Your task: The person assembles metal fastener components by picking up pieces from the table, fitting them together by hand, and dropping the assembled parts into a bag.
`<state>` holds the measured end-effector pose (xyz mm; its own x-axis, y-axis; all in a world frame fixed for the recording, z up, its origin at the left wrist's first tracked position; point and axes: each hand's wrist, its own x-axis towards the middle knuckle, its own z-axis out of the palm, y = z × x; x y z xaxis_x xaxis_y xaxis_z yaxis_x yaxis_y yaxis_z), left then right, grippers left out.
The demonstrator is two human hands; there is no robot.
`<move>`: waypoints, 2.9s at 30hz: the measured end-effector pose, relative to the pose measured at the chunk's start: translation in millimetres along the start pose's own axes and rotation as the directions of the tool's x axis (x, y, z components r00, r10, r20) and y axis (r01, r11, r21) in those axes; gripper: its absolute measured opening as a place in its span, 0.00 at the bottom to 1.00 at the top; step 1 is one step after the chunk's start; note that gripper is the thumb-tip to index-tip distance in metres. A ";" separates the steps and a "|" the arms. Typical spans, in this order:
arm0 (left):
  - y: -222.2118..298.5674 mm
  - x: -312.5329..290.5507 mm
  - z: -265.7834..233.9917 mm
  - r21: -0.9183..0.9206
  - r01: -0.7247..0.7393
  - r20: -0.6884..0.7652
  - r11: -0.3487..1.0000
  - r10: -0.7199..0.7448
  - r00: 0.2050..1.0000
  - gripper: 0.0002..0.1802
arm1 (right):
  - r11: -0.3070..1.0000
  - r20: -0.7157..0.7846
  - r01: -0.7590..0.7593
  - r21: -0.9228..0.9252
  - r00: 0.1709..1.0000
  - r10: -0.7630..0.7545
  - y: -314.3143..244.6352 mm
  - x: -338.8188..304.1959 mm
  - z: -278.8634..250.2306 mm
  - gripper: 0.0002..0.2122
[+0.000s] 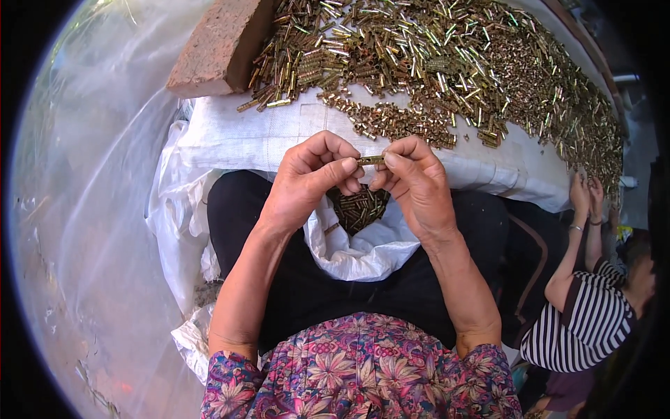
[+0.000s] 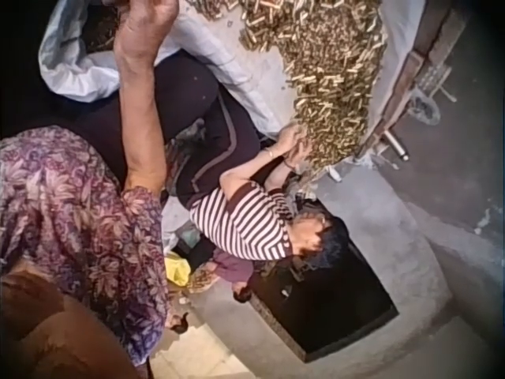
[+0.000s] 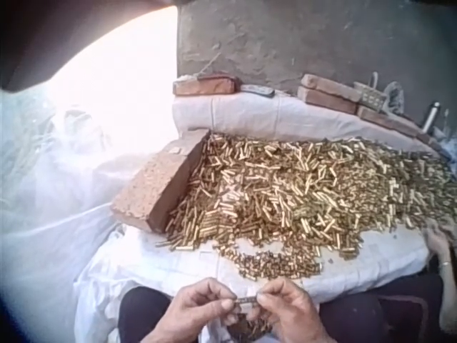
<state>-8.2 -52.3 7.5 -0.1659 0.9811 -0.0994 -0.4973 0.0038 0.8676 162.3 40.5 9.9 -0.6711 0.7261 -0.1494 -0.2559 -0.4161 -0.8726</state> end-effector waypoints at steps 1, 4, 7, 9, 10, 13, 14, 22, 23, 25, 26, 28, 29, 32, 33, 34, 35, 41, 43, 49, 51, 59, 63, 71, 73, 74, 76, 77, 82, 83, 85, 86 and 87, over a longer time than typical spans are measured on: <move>1.0 -0.5 -0.2 0.070 -0.025 0.001 0.997 0.025 1.000 0.06 | 0.999 0.004 -0.018 0.028 1.000 0.018 0.4 -0.4 0.0 0.02; 5.1 -1.2 0.8 0.172 -0.051 0.013 0.984 0.050 0.999 0.06 | 1.000 0.019 0.015 -0.007 1.000 -0.015 3.1 -0.2 -0.6 0.03; 7.0 -1.6 -1.7 0.221 -0.052 0.053 0.974 0.041 0.998 0.06 | 0.999 0.045 0.021 -0.033 0.999 -0.019 1.3 -1.9 -2.7 0.03; 5.7 -1.8 -3.5 0.239 -0.052 0.083 0.970 0.033 0.996 0.07 | 1.000 0.084 -0.024 -0.004 0.996 0.024 0.0 -4.1 -5.4 0.03; 3.8 -2.4 -5.1 0.141 -0.027 0.129 0.990 0.009 0.992 0.09 | 0.997 0.129 -0.072 0.024 0.989 0.069 0.0 -4.6 -6.5 0.03; -2.0 -6.9 -4.6 -0.016 0.059 0.227 0.998 -0.054 0.972 0.12 | 0.985 0.157 -0.150 0.086 0.978 0.136 6.7 -11.1 -13.0 0.04; -4.7 -7.6 -3.7 -0.059 0.063 0.253 0.996 -0.046 0.966 0.12 | 0.980 0.162 -0.162 0.113 0.977 0.142 8.2 -14.2 -12.3 0.04; -18.2 -10.0 3.0 -0.268 0.079 0.335 0.960 0.016 0.942 0.12 | 0.900 0.235 -0.280 0.334 0.950 0.208 -0.8 -28.5 4.7 0.06; -13.1 -9.4 3.3 -0.211 0.083 0.348 0.974 -0.004 0.937 0.12 | 0.904 0.224 -0.286 0.317 0.949 0.222 -2.1 -28.6 4.0 0.05; -2.1 -6.5 -1.6 -0.152 0.087 0.359 0.985 -0.026 0.933 0.12 | 0.907 0.213 -0.293 0.301 0.948 0.235 -6.7 -28.3 0.7 0.05; 5.2 -2.8 -9.6 0.002 0.087 0.299 0.996 -0.083 0.951 0.12 | 0.934 0.200 -0.288 0.211 0.948 0.247 -11.4 -27.5 -3.5 0.05; 20.0 5.9 -22.5 0.230 0.067 0.127 0.971 -0.098 0.987 0.10 | 0.957 0.146 -0.289 0.027 0.948 0.282 -21.9 -26.7 -11.0 0.04; 26.9 15.1 -27.1 0.414 0.032 0.010 0.910 -0.040 0.999 0.08 | 0.957 0.145 -0.289 0.026 0.948 0.283 -26.5 -26.1 -20.7 0.04; 24.6 48.4 -47.1 0.746 -0.111 -0.051 0.656 0.223 0.974 0.07 | 0.920 0.231 -0.193 -0.342 0.931 0.282 -38.7 -14.5 -39.3 0.07; 23.1 57.2 -50.4 0.874 -0.180 0.008 0.451 0.358 0.934 0.08 | 0.920 0.236 -0.192 -0.342 0.930 0.282 -42.7 -6.9 -36.2 0.07; 20.6 63.7 -51.5 0.950 -0.222 0.098 0.218 0.466 0.879 0.08 | 0.865 0.186 -0.125 -0.486 0.952 0.242 -46.7 1.0 -33.2 0.07; 18.6 67.2 -52.7 0.951 -0.221 0.098 0.218 0.465 0.880 0.08 | 0.783 0.143 -0.064 -0.619 0.971 0.193 -48.4 9.0 -30.9 0.07; 3.7 78.6 -46.4 1.000 -0.023 0.023 -0.005 0.411 0.911 0.08 | 0.646 0.154 0.163 -0.746 0.986 -0.071 -33.2 65.3 -24.3 0.06; 2.4 82.6 -40.3 0.998 0.057 -0.045 -0.017 0.395 0.918 0.11 | 0.501 0.204 0.233 -0.834 0.972 -0.113 -27.4 89.5 -15.7 0.06; -0.7 86.6 -42.9 0.999 0.038 -0.031 -0.007 0.412 0.911 0.12 | 0.078 0.447 0.487 -0.870 0.846 -0.289 -7.5 143.2 4.5 0.06; -0.3 87.3 -43.2 0.999 0.034 -0.029 -0.005 0.407 0.913 0.12 | 0.032 0.452 0.479 -0.877 0.846 -0.283 -1.0 150.9 2.8 0.06; 0.5 84.7 -42.3 0.997 0.078 -0.073 0.003 0.374 0.925 0.10 | -0.121 0.430 0.414 -0.902 0.888 -0.165 -2.4 152.8 6.3 0.07; 0.9 87.1 -39.4 1.000 0.026 -0.022 -0.003 0.410 0.912 0.10 | -0.203 0.410 0.385 -0.900 0.907 -0.098 -3.1 154.8 10.5 0.06; 4.7 78.2 -42.8 1.000 0.014 -0.008 -0.013 0.372 0.928 0.10 | -0.052 0.428 0.426 -0.903 0.902 -0.055 -8.0 154.2 4.3 0.07; 6.1 77.7 -43.2 1.000 -0.013 0.009 0.008 0.364 0.931 0.10 | -0.018 0.424 0.424 -0.905 0.900 -0.106 -6.7 148.1 1.7 0.07; 6.3 78.2 -43.2 1.000 -0.013 0.009 0.007 0.364 0.932 0.10 | 0.015 0.417 0.425 -0.905 0.895 -0.156 -6.3 145.1 0.5 0.07; 6.2 79.7 -42.9 0.999 -0.033 0.014 0.044 0.373 0.928 0.10 | 0.061 0.378 0.396 -0.916 0.905 -0.195 -7.2 139.0 -0.1 0.07; 7.0 80.8 -42.9 0.998 -0.033 0.014 0.045 0.372 0.928 0.10 | 0.108 0.337 0.368 -0.923 0.913 -0.231 -8.8 135.2 0.3 0.07; 12.0 83.6 -46.4 0.996 -0.071 0.051 0.056 0.296 0.954 0.09 | 0.472 0.125 0.172 -0.865 0.984 -0.129 -22.7 110.0 -6.6 0.04; 13.3 82.4 -48.1 0.996 -0.074 0.054 0.055 0.296 0.954 0.09 | 0.635 0.113 0.157 -0.756 0.988 -0.109 -23.4 104.6 -7.4 0.03; 14.9 75.7 -49.5 0.964 -0.156 0.073 0.217 0.345 0.936 0.06 | 0.693 0.056 0.091 -0.715 0.996 -0.073 -30.1 87.2 -5.3 0.03; 15.4 71.6 -48.4 0.963 -0.157 0.076 0.217 0.343 0.936 0.06 | 0.735 0.042 0.066 -0.675 0.998 -0.051 -33.3 79.1 -3.0 0.04; 16.6 66.4 -46.8 0.841 -0.076 -0.057 0.536 0.228 0.972 0.05 | 0.774 0.029 0.040 -0.633 0.999 -0.028 -34.0 72.5 -2.1 0.05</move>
<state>-67.3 3.9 -7.5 -0.3238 0.9433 0.0735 0.4623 0.0899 0.8821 123.8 108.5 27.8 -0.6838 0.7211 -0.1116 0.2154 0.0534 -0.9751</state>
